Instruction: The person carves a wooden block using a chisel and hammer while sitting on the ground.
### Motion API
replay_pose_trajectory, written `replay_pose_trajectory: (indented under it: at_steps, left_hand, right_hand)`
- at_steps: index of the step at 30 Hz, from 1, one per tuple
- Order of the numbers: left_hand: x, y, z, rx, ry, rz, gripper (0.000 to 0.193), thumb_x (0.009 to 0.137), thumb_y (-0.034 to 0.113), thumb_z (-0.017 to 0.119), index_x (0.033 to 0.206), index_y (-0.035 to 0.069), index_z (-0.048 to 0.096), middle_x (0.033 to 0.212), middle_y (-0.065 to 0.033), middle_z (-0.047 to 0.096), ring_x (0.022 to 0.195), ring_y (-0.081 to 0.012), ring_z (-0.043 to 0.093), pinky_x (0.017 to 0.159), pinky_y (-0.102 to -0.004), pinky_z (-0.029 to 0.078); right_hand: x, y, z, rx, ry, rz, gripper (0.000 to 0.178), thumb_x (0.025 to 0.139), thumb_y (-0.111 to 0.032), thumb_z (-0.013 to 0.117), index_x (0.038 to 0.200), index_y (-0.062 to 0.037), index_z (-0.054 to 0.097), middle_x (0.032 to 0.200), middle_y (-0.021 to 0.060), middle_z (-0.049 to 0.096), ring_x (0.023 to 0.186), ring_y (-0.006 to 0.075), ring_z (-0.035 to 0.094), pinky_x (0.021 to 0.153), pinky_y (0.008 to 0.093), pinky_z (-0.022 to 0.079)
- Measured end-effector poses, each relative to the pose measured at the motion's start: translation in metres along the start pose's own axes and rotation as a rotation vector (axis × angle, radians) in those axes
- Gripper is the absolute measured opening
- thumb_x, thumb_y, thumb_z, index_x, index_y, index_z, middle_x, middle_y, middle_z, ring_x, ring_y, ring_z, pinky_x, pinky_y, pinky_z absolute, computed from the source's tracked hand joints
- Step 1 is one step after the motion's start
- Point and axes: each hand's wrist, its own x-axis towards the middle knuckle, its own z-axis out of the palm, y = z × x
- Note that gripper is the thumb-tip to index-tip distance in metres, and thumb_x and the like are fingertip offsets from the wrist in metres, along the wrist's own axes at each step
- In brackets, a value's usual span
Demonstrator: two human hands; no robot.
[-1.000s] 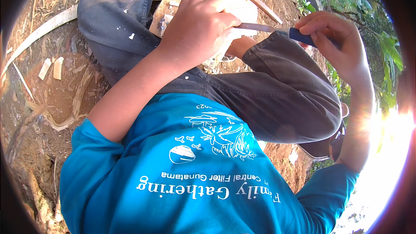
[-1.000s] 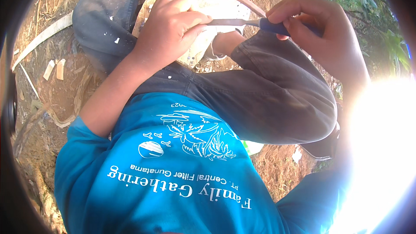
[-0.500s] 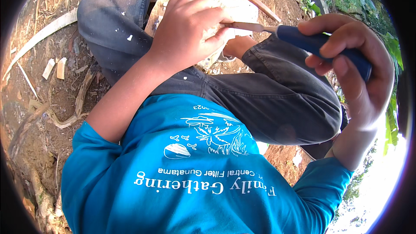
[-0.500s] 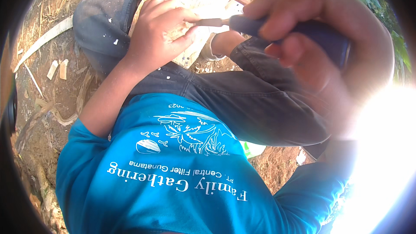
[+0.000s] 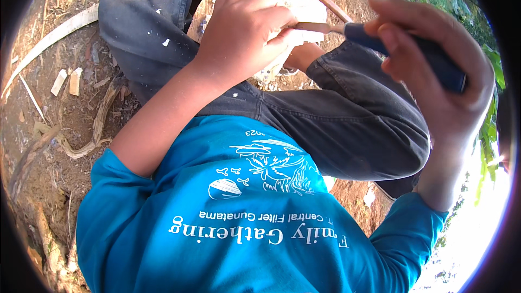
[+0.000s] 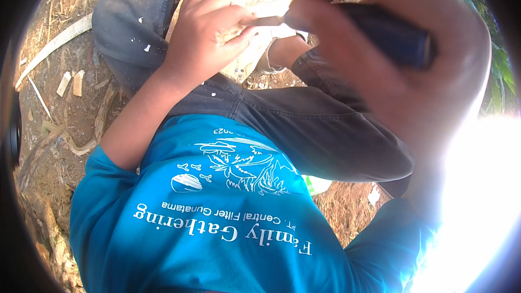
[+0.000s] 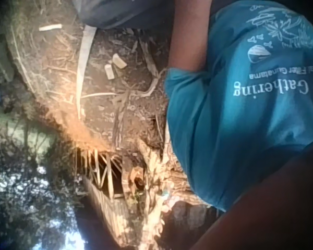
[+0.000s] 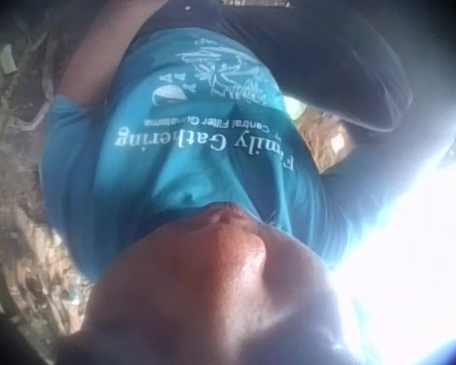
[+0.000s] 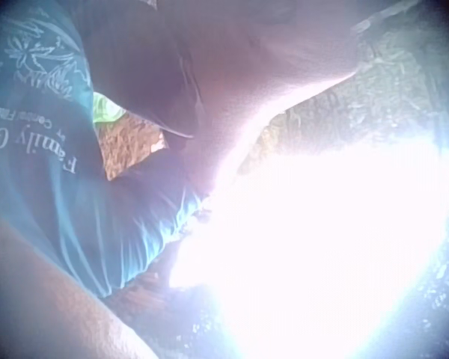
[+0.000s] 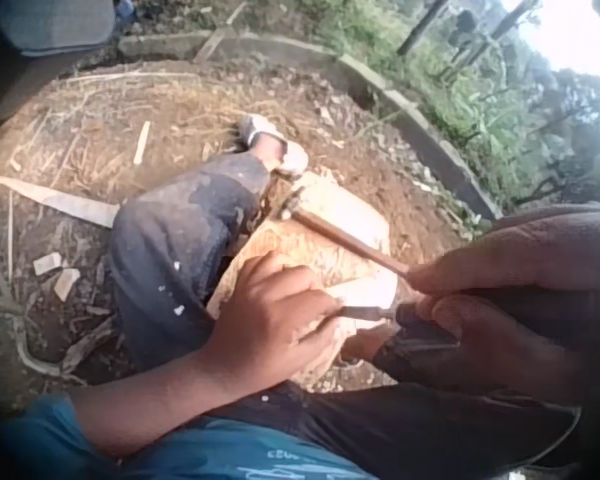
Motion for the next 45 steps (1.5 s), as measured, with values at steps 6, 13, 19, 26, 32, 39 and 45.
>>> replay_pose_trajectory:
  at_steps: [6,13,19,26,32,39,45]
  left_hand:
    - [0.002,0.001,0.003,-0.003,-0.003,-0.001,0.017,0.076,0.012,0.082,0.092,0.012,0.076,0.083,-0.0023,0.058,0.086,-0.0245,0.056,0.079,-0.0387,0.046]
    - [0.002,0.0,0.005,0.019,-0.04,-0.023,0.018,0.075,0.011,0.082,0.092,0.012,0.078,0.08,-0.0028,0.057,0.083,-0.0247,0.055,0.078,-0.0384,0.045]
    - [0.012,0.006,-0.001,0.007,-0.129,-0.065,0.016,0.073,0.008,0.08,0.088,0.009,0.075,0.079,-0.0042,0.057,0.083,-0.0249,0.056,0.078,-0.0384,0.046]
    - [0.014,0.009,-0.001,-0.045,-0.191,-0.202,0.019,0.07,0.003,0.08,0.087,0.008,0.073,0.079,-0.0041,0.057,0.08,-0.0226,0.057,0.075,-0.036,0.046]
    - [0.014,0.007,-0.001,-0.053,-0.165,-0.097,0.02,0.074,0.006,0.084,0.092,0.011,0.079,0.075,-0.002,0.056,0.08,-0.0218,0.057,0.076,-0.0356,0.045]
    - [0.009,0.0,0.002,-0.038,-0.131,-0.05,0.017,0.076,0.007,0.083,0.092,0.011,0.079,0.074,-0.0014,0.055,0.079,-0.0213,0.056,0.078,-0.0354,0.043]
    - [0.011,-0.003,0.003,-0.06,-0.161,-0.049,0.016,0.077,0.005,0.081,0.092,0.01,0.079,0.074,-0.0018,0.056,0.078,-0.0218,0.056,0.078,-0.0355,0.043]
  right_hand:
    - [-0.006,0.07,-0.02,0.211,-0.024,0.038,0.023,0.097,-0.003,0.07,0.119,-0.0012,0.074,0.101,0.0127,0.077,0.071,0.0116,0.071,0.061,0.0221,0.055]
    - [0.0,0.132,-0.017,0.399,-0.127,0.02,0.024,0.099,-0.005,0.066,0.122,-0.0013,0.072,0.11,0.0155,0.074,0.075,0.0141,0.07,0.063,0.0254,0.056]
    - [0.0,0.175,-0.006,0.607,-0.178,0.044,0.024,0.103,-0.011,0.064,0.124,-0.0011,0.07,0.116,0.0158,0.072,0.081,0.0149,0.07,0.068,0.0265,0.057]
    - [0.006,0.186,0.005,0.637,-0.246,0.122,0.027,0.106,-0.016,0.059,0.128,-0.0013,0.068,0.119,0.0158,0.072,0.084,0.0135,0.07,0.073,0.0249,0.057]
    - [-0.012,0.121,-0.037,0.135,-0.157,-0.037,0.025,0.105,-0.016,0.062,0.127,-0.0062,0.069,0.114,0.0147,0.074,0.077,0.0132,0.071,0.065,0.0258,0.057]
    - [-0.006,0.123,-0.032,0.128,-0.139,-0.003,0.027,0.105,-0.017,0.062,0.129,-0.0063,0.069,0.114,0.0135,0.076,0.08,0.0123,0.072,0.068,0.0247,0.059]
    - [-0.001,0.174,-0.02,0.475,-0.154,0.147,0.031,0.107,-0.016,0.059,0.135,-0.0051,0.065,0.118,0.0144,0.074,0.082,0.0126,0.072,0.071,0.0247,0.059]
